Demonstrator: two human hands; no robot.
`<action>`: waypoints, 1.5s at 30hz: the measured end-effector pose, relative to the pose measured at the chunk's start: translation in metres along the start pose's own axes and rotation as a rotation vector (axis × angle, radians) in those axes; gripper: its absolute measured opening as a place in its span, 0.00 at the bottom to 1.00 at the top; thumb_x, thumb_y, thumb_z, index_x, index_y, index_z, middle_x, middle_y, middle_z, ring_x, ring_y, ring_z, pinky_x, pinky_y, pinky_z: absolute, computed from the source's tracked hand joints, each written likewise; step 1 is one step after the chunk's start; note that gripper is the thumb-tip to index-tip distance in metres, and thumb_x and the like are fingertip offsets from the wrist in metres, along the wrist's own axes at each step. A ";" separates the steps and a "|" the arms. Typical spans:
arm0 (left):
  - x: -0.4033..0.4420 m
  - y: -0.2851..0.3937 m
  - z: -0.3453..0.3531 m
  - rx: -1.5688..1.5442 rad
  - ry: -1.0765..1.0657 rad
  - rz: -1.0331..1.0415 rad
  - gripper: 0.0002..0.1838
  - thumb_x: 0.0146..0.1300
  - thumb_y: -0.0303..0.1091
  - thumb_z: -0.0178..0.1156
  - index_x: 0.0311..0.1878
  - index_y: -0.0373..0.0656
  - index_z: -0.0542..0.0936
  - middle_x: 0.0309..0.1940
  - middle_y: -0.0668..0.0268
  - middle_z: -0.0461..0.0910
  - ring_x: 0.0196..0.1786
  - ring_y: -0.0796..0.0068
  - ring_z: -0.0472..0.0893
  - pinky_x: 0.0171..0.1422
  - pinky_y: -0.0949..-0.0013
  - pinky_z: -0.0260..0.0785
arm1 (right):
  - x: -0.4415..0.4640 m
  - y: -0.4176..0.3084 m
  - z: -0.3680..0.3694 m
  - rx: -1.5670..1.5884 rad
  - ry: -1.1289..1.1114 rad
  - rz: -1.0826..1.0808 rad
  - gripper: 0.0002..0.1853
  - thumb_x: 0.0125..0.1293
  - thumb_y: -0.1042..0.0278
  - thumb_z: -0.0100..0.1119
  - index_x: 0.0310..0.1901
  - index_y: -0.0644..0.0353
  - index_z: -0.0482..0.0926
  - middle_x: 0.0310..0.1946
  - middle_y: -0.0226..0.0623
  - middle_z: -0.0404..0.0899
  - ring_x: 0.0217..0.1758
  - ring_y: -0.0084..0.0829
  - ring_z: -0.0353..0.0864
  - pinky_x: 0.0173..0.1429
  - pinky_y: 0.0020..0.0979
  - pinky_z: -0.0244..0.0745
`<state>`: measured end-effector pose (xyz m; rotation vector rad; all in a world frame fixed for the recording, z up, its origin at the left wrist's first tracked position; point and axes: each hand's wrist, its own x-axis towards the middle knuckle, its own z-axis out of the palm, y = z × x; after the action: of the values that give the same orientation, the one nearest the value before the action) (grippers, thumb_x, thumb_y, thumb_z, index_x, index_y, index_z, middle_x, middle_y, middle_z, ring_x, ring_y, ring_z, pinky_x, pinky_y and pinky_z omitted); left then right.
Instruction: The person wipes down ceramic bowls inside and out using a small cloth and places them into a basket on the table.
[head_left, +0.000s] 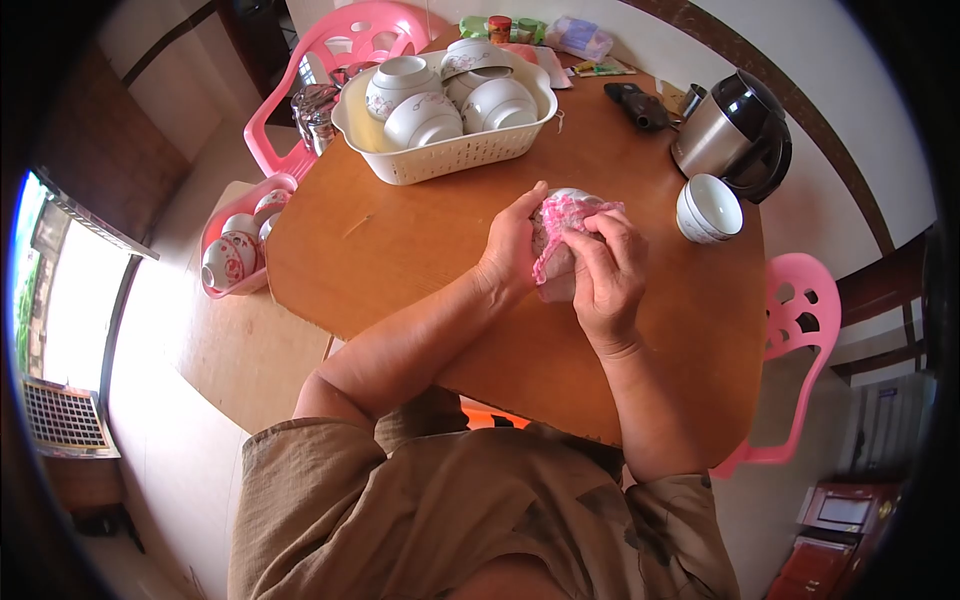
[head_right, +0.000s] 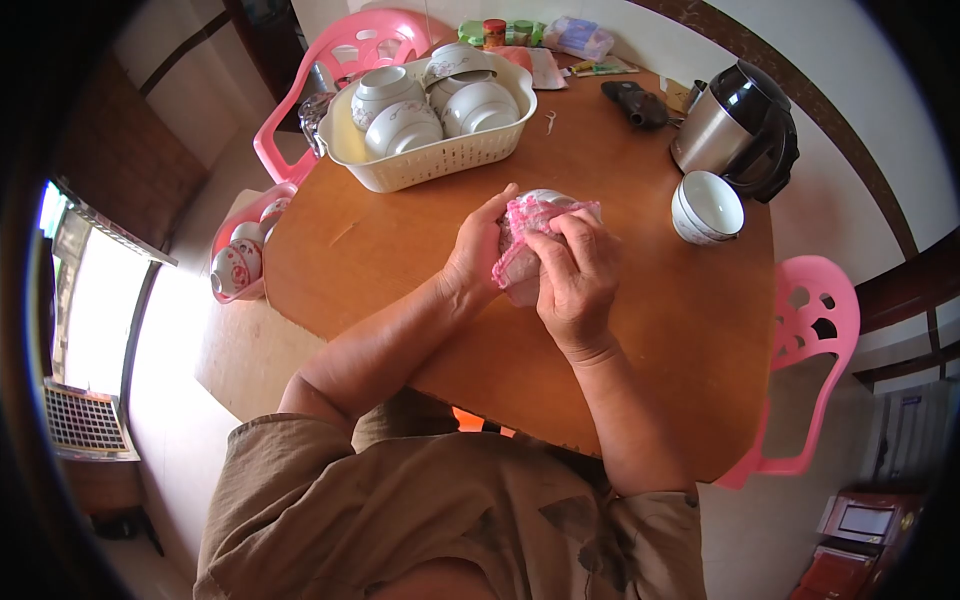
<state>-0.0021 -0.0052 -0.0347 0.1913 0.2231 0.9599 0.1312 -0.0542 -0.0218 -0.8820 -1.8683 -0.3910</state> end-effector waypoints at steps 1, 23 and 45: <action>0.001 -0.002 0.002 0.048 0.009 0.033 0.25 0.77 0.47 0.45 0.52 0.30 0.76 0.48 0.51 0.82 0.52 0.58 0.82 0.63 0.56 0.74 | 0.001 0.001 0.000 -0.003 0.025 0.003 0.10 0.57 0.77 0.61 0.41 0.57 0.84 0.42 0.34 0.77 0.50 0.41 0.78 0.55 0.39 0.70; -0.009 -0.011 0.020 0.366 0.125 0.026 0.19 0.73 0.45 0.54 0.51 0.38 0.80 0.42 0.59 0.84 0.44 0.63 0.84 0.54 0.57 0.77 | -0.015 0.057 -0.007 0.775 0.172 1.047 0.08 0.72 0.70 0.55 0.43 0.64 0.81 0.36 0.28 0.80 0.38 0.18 0.75 0.45 0.23 0.73; 0.003 0.006 0.003 0.204 0.169 0.036 0.17 0.74 0.46 0.53 0.51 0.41 0.78 0.45 0.59 0.83 0.47 0.60 0.83 0.58 0.48 0.75 | 0.002 0.033 -0.011 0.447 -0.011 0.574 0.13 0.57 0.80 0.67 0.45 0.62 0.81 0.42 0.35 0.76 0.45 0.32 0.79 0.50 0.32 0.76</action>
<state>-0.0042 0.0008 -0.0310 0.3019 0.4752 0.9899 0.1620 -0.0374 -0.0190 -1.0483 -1.5317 0.3714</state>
